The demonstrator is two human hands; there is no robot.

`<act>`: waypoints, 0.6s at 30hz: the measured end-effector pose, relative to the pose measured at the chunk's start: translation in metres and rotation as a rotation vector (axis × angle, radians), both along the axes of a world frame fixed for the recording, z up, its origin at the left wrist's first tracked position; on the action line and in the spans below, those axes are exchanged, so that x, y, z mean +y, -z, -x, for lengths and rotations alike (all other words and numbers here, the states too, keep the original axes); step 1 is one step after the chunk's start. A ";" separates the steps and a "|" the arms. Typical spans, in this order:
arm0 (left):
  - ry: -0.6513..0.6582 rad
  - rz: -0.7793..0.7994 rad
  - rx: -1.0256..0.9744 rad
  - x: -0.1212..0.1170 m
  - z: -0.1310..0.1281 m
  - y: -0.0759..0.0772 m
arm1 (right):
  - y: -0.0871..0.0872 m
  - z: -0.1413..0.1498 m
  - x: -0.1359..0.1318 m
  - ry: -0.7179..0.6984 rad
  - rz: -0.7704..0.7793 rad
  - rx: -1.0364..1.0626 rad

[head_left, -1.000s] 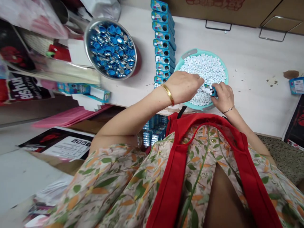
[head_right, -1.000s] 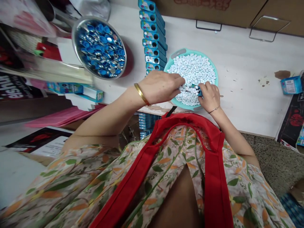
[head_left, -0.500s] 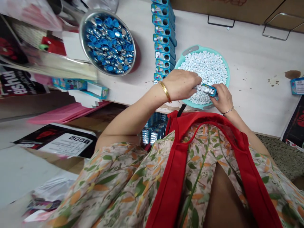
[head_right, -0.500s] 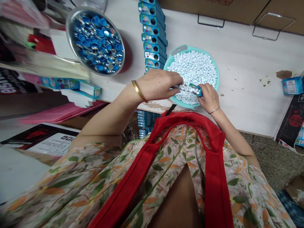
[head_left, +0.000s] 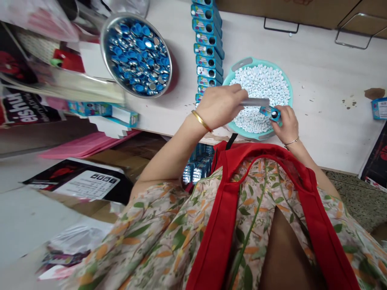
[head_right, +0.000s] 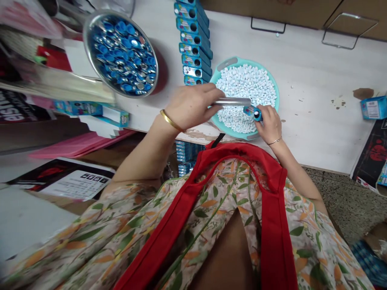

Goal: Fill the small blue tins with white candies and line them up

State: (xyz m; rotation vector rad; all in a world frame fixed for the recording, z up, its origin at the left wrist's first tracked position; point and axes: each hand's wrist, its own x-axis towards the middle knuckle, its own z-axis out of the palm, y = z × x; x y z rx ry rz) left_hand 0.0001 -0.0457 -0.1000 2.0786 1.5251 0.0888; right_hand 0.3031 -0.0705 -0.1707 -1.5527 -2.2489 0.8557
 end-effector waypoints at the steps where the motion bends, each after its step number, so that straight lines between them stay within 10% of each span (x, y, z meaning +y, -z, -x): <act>1: -0.026 -0.002 0.017 0.001 0.011 0.014 | 0.000 -0.006 -0.001 0.040 -0.006 0.028; 5: -0.086 0.083 0.089 0.002 0.023 0.090 | -0.004 -0.030 -0.005 0.204 -0.019 0.109; 9: -0.088 0.225 0.024 0.002 -0.035 0.147 | -0.008 -0.045 -0.011 0.295 -0.031 0.128; 13: -0.070 0.278 -0.053 0.003 -0.086 0.162 | -0.002 -0.051 -0.016 0.332 -0.052 0.160; 18: -0.060 0.281 -0.190 -0.004 -0.055 0.151 | 0.013 -0.054 -0.019 0.375 -0.096 0.225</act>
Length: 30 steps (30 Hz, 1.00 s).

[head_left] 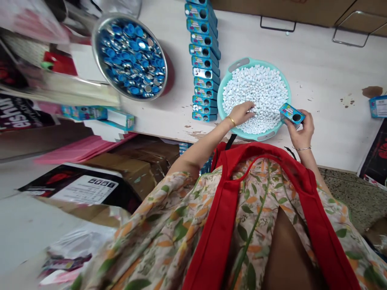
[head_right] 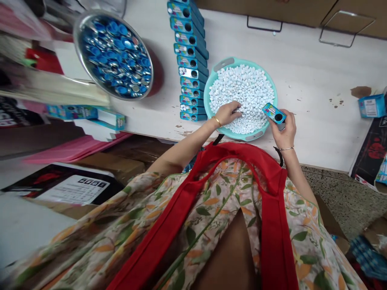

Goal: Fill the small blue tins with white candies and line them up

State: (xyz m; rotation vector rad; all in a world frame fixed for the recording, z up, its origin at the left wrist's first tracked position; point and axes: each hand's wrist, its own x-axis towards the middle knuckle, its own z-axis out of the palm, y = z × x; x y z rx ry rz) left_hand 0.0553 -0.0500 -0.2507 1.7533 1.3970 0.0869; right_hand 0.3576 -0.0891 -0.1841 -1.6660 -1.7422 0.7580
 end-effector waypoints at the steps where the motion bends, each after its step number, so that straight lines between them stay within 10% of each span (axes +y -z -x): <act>1: 0.009 -0.015 -0.030 -0.002 0.012 -0.007 | 0.002 0.000 0.000 -0.009 -0.001 0.002; 8: 0.158 -0.225 -0.119 0.003 0.056 -0.096 | 0.005 0.017 0.007 -0.146 -0.029 -0.167; 20: 0.455 -0.272 0.370 0.023 0.000 -0.233 | 0.016 0.059 0.016 -0.350 -0.112 -0.227; 25: 0.473 -0.276 0.392 0.016 -0.017 -0.254 | 0.022 0.058 0.015 -0.344 -0.101 -0.191; 30: 0.287 -0.196 0.444 0.016 0.006 -0.230 | 0.022 0.051 0.015 -0.310 -0.068 -0.176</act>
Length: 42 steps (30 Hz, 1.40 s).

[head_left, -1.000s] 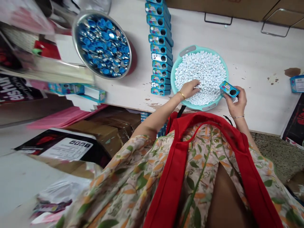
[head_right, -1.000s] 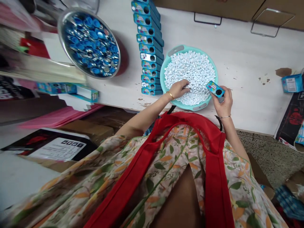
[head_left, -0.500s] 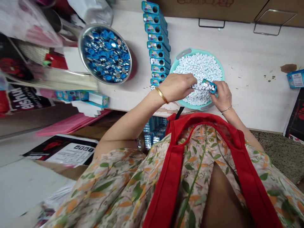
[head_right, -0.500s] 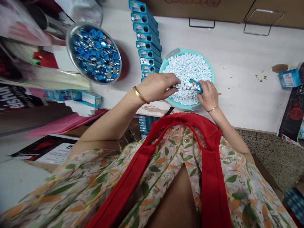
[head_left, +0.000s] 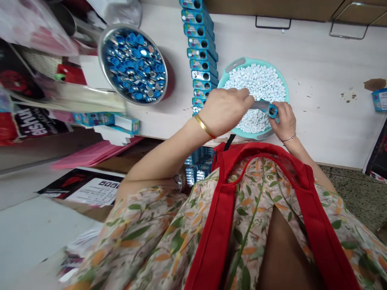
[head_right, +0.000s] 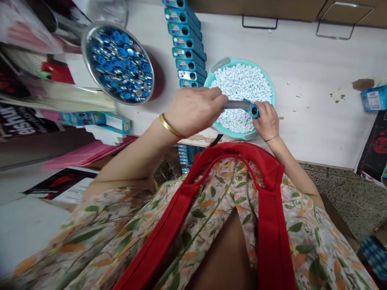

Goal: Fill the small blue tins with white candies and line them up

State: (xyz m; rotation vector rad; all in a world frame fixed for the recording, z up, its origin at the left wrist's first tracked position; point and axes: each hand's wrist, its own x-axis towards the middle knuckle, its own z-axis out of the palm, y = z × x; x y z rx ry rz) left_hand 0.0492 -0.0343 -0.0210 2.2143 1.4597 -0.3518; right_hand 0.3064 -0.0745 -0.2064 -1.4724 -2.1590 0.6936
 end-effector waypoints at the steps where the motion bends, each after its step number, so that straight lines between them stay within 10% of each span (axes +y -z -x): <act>1: -0.046 0.006 0.027 0.001 0.011 0.013 | -0.001 -0.003 -0.001 0.014 0.007 0.009; 5: -0.139 0.119 0.136 -0.002 0.045 0.094 | -0.009 -0.022 -0.004 0.096 0.029 0.045; 9: -0.116 0.239 0.024 -0.013 0.020 0.179 | -0.016 -0.043 -0.006 0.199 0.030 0.058; 15: -0.154 0.268 -0.211 -0.020 -0.041 0.223 | -0.014 -0.056 -0.009 0.285 0.007 0.092; 20: -0.193 0.292 -0.363 -0.024 -0.003 0.203 | -0.013 -0.055 -0.012 0.270 0.021 0.096; 27: -0.059 0.092 -0.474 -0.017 0.041 0.124 | -0.016 -0.032 -0.009 0.180 0.018 -0.006; 42: 0.188 0.028 -0.039 0.005 -0.015 -0.018 | -0.016 0.009 -0.002 -0.024 0.010 -0.090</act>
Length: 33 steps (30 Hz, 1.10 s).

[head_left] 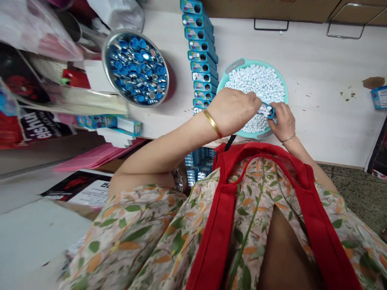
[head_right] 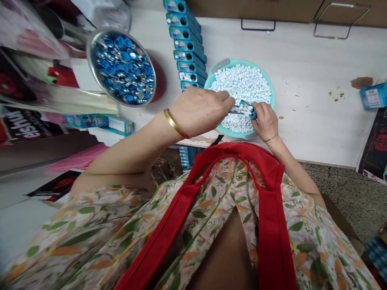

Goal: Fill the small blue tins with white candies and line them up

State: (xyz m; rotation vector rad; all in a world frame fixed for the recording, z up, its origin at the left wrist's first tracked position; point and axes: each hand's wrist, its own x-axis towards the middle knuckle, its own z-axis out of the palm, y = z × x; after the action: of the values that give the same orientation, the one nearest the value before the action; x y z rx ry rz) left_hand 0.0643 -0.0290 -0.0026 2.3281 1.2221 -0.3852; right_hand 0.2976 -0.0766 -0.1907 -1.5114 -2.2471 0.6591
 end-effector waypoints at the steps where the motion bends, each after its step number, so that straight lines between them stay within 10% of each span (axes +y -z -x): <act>1: 0.015 0.010 0.021 -0.001 -0.003 -0.004 | 0.001 0.000 0.000 -0.001 0.003 0.003; 8: -0.109 -0.023 -0.113 -0.010 0.018 0.018 | 0.002 -0.006 0.002 0.012 0.007 0.000; 14: -0.344 -0.007 -0.045 -0.022 0.072 0.133 | -0.001 -0.026 -0.002 0.089 -0.011 0.056; 20: -0.455 0.246 -0.043 -0.027 0.009 0.223 | -0.008 -0.050 -0.004 0.226 -0.024 0.088; 27: -0.462 0.302 -0.268 -0.022 -0.023 0.239 | 0.002 -0.061 -0.007 0.287 -0.120 0.135; 33: -0.427 0.241 -0.384 -0.030 0.035 0.195 | 0.005 -0.056 -0.012 0.277 -0.106 0.133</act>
State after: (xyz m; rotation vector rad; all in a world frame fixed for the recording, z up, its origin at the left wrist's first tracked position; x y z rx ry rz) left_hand 0.0297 -0.0594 -0.1975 1.7712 1.3439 0.0604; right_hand 0.3532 -0.0889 -0.1958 -1.6346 -1.8973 0.5316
